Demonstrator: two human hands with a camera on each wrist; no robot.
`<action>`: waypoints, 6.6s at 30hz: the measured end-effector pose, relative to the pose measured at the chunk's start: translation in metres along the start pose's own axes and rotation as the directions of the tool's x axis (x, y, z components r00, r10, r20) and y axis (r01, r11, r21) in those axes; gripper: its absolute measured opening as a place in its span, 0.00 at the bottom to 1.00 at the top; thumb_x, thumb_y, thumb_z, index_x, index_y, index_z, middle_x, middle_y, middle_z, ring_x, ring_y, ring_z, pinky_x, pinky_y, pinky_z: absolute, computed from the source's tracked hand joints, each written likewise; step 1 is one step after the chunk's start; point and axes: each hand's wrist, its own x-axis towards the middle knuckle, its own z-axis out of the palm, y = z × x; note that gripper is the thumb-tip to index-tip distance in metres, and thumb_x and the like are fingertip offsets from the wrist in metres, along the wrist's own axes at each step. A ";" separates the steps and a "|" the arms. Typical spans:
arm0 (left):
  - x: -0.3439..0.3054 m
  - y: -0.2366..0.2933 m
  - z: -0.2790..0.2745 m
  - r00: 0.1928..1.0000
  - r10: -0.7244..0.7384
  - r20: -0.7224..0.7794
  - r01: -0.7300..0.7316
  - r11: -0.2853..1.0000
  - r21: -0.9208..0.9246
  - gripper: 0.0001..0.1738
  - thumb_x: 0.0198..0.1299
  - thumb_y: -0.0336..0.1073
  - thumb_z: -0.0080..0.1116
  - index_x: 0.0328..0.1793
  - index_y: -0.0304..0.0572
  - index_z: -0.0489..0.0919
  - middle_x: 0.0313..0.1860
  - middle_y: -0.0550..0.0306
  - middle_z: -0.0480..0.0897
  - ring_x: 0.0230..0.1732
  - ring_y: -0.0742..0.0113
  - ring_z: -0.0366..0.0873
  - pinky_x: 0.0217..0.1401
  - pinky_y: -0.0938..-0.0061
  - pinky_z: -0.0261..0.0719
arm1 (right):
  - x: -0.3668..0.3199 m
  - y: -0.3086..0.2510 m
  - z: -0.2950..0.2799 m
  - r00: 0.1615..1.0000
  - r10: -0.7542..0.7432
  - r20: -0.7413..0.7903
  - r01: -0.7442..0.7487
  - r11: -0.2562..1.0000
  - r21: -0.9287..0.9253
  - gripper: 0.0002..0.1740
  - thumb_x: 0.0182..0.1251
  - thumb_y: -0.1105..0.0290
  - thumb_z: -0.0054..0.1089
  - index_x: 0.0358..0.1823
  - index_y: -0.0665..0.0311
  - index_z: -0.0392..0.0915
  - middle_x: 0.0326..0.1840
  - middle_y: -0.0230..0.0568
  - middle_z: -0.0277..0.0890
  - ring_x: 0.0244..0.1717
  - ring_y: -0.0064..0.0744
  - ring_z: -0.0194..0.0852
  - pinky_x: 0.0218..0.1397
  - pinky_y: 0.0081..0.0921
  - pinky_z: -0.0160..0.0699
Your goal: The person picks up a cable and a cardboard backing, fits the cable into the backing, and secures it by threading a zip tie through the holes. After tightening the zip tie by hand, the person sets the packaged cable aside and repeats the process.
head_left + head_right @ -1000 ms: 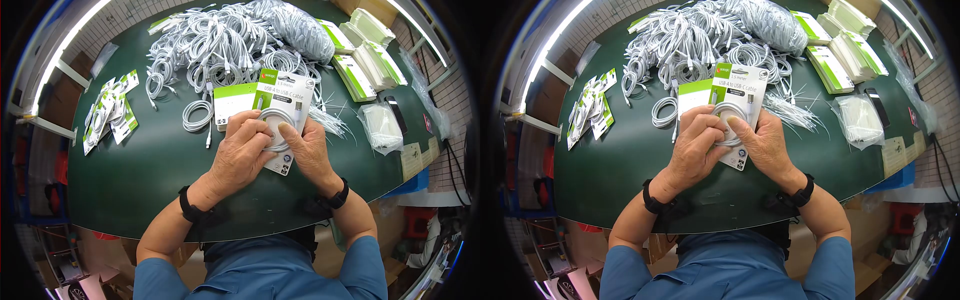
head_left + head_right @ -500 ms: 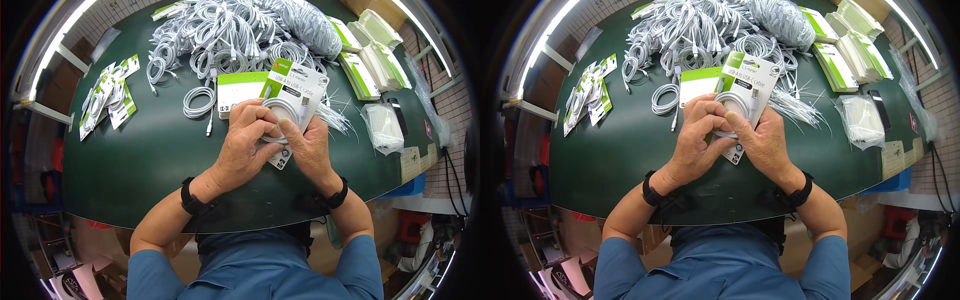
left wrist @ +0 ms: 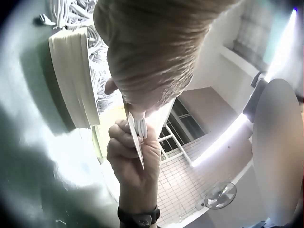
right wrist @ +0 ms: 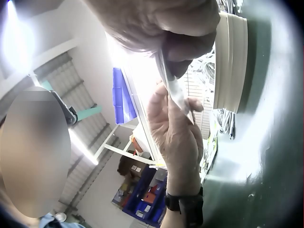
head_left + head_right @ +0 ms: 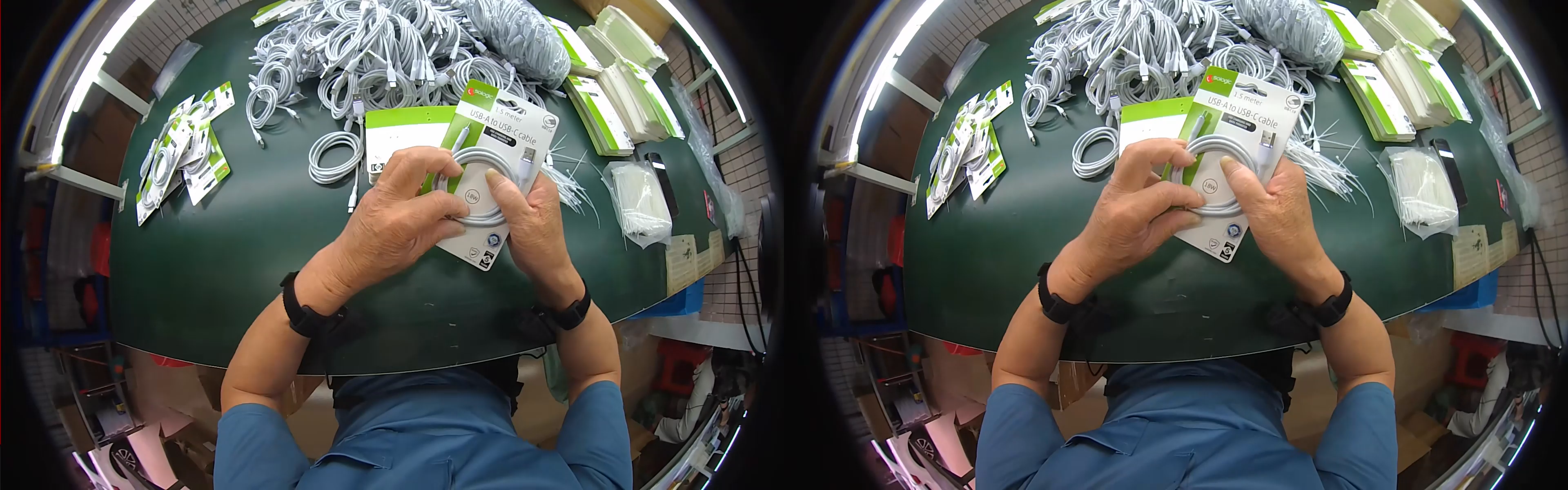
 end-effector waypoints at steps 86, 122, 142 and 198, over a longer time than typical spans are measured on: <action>0.010 0.068 -0.035 0.907 -0.416 -0.067 0.293 0.737 -0.610 0.12 0.80 0.30 0.59 0.61 0.30 0.75 0.55 0.40 0.88 0.50 0.56 0.91 0.46 0.65 0.96 | 0.034 -0.021 -0.083 0.957 -0.286 0.047 0.199 0.528 -0.826 0.05 0.72 0.75 0.67 0.44 0.69 0.84 0.37 0.51 0.87 0.38 0.48 0.89 0.44 0.42 0.85; 0.005 -0.009 -0.021 0.917 0.325 -0.230 -0.271 0.933 0.238 0.21 0.49 0.28 0.84 0.41 0.40 0.78 0.54 0.47 0.92 0.61 0.43 0.92 0.60 0.58 0.94 | -0.009 -0.035 0.000 0.594 -0.729 0.340 0.802 0.503 -0.322 0.20 0.58 0.88 0.80 0.51 0.65 0.88 0.43 0.49 0.90 0.40 0.37 0.91 0.41 0.29 0.88; 0.007 0.005 -0.020 0.924 0.338 -0.180 -0.277 0.914 0.295 0.16 0.50 0.27 0.80 0.39 0.37 0.80 0.52 0.47 0.92 0.58 0.44 0.93 0.55 0.60 0.94 | -0.003 -0.039 -0.002 0.714 -0.565 0.413 0.699 0.610 -0.374 0.15 0.57 0.82 0.80 0.45 0.59 0.93 0.38 0.36 0.88 0.37 0.35 0.84 0.41 0.31 0.83; -0.003 0.029 0.012 0.814 -0.581 0.017 0.318 0.420 -0.850 0.20 0.84 0.34 0.59 0.76 0.35 0.74 0.65 0.51 0.87 0.63 0.69 0.86 0.68 0.69 0.85 | 0.009 -0.020 0.017 0.466 -0.794 0.390 0.826 0.233 -0.513 0.16 0.48 0.79 0.76 0.40 0.61 0.85 0.50 0.37 0.88 0.44 0.39 0.81 0.42 0.34 0.83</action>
